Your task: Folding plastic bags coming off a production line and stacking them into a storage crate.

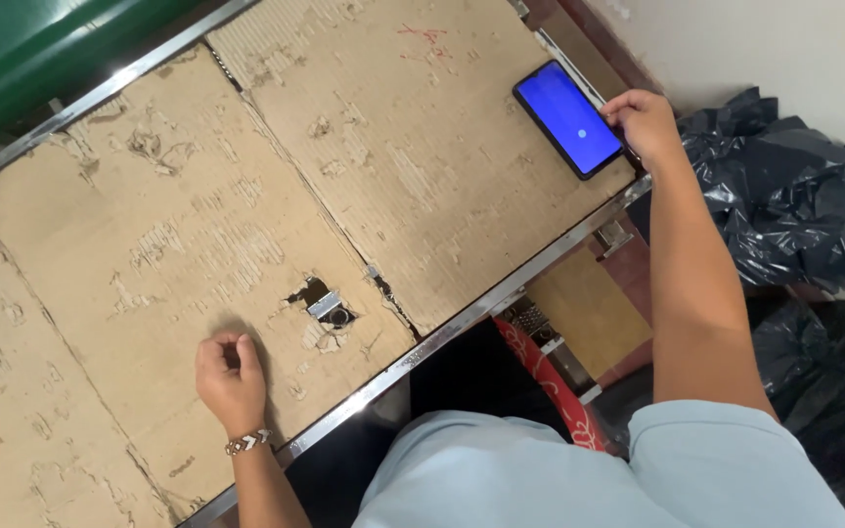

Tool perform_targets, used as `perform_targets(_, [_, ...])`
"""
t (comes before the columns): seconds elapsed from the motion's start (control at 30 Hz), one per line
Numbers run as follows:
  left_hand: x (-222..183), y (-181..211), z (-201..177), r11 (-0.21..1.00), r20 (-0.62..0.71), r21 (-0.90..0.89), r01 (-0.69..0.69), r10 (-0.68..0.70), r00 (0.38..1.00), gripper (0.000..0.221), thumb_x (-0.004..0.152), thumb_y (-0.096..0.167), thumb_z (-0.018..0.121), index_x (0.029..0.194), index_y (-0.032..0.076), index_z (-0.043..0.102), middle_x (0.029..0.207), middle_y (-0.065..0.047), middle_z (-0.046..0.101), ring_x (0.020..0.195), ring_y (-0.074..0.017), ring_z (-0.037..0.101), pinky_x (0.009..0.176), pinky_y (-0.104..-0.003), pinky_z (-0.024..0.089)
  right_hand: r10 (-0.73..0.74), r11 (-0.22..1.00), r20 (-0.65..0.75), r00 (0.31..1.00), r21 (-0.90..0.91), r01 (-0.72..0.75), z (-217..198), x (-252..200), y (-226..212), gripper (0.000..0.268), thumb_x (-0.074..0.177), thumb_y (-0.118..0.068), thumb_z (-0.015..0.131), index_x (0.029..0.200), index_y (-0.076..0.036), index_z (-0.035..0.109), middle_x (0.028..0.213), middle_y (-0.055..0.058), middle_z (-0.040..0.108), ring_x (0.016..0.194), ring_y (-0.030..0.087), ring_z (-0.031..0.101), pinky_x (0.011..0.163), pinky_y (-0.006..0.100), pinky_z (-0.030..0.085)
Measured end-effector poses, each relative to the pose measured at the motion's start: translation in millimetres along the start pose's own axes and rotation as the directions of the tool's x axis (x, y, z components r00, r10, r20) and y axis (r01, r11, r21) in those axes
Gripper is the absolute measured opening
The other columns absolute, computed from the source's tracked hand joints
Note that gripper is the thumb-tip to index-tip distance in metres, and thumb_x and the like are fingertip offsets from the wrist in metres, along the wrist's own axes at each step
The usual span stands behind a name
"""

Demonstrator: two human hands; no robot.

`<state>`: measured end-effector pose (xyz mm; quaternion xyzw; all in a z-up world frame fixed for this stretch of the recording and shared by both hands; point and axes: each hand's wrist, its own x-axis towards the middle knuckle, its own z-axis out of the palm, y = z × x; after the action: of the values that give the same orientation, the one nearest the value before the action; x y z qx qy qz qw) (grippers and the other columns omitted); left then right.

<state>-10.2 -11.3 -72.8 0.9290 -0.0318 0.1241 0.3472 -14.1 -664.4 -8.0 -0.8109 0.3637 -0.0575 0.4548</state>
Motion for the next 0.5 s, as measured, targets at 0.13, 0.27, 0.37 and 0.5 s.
perform_targets(0.13, [0.0, -2.3, 0.7, 0.999, -0.014, 0.006, -0.035, 0.035, 0.999, 0.010, 0.099, 0.014, 0.061, 0.095, 0.006, 0.062, 0.092, -0.007, 0.061, 0.082, -0.0236, 0.057, 0.073, -0.038, 0.045, 0.023, 0.998, -0.042, 0.999, 0.067, -0.021, 5.4, 5.3, 6.5, 0.032, 0.097, -0.003, 0.038, 0.101, -0.017, 0.067, 0.084, -0.001, 0.064, 0.078, 0.010, 0.056, 0.078, 0.025, 0.044])
perform_targets(0.27, [0.5, -2.1, 0.5, 0.998, -0.016, 0.010, -0.054, 0.054, 0.998, 0.010, 0.099, 0.014, 0.062, 0.093, 0.007, 0.060, 0.089, -0.007, 0.060, 0.080, -0.0242, 0.056, 0.073, -0.039, 0.044, 0.071, 0.991, -0.074, 0.995, 0.119, -0.062, 6.2, 2.2, 2.4, 0.025, 0.102, -0.012, 0.040, 0.101, -0.018, 0.065, 0.084, -0.002, 0.064, 0.078, 0.010, 0.059, 0.072, 0.024, 0.047])
perform_targets(0.37, [0.0, -5.1, 1.6, 0.998, -0.022, 0.008, -0.068, 0.068, 0.997, 0.010, 0.099, 0.015, 0.061, 0.092, 0.007, 0.060, 0.089, -0.007, 0.060, 0.081, -0.0243, 0.056, 0.072, -0.039, 0.044, 0.082, 0.993, -0.080, 0.993, 0.090, -0.074, 5.4, -4.3, -5.5, 0.025, 0.103, -0.013, 0.040, 0.104, -0.018, 0.064, 0.088, -0.002, 0.065, 0.081, 0.010, 0.059, 0.074, 0.026, 0.046])
perform_targets(0.5, [0.8, -3.1, 0.6, 0.999, -0.018, 0.002, -0.051, 0.051, 0.999, 0.009, 0.098, 0.014, 0.062, 0.092, 0.008, 0.059, 0.089, -0.006, 0.061, 0.081, -0.0248, 0.056, 0.074, -0.039, 0.044, 0.077, 0.994, -0.100, 0.992, 0.083, -0.069, 6.4, -7.7, -12.4, 0.023, 0.099, -0.009, 0.044, 0.107, -0.017, 0.064, 0.093, 0.000, 0.067, 0.085, 0.012, 0.062, 0.077, 0.026, 0.048])
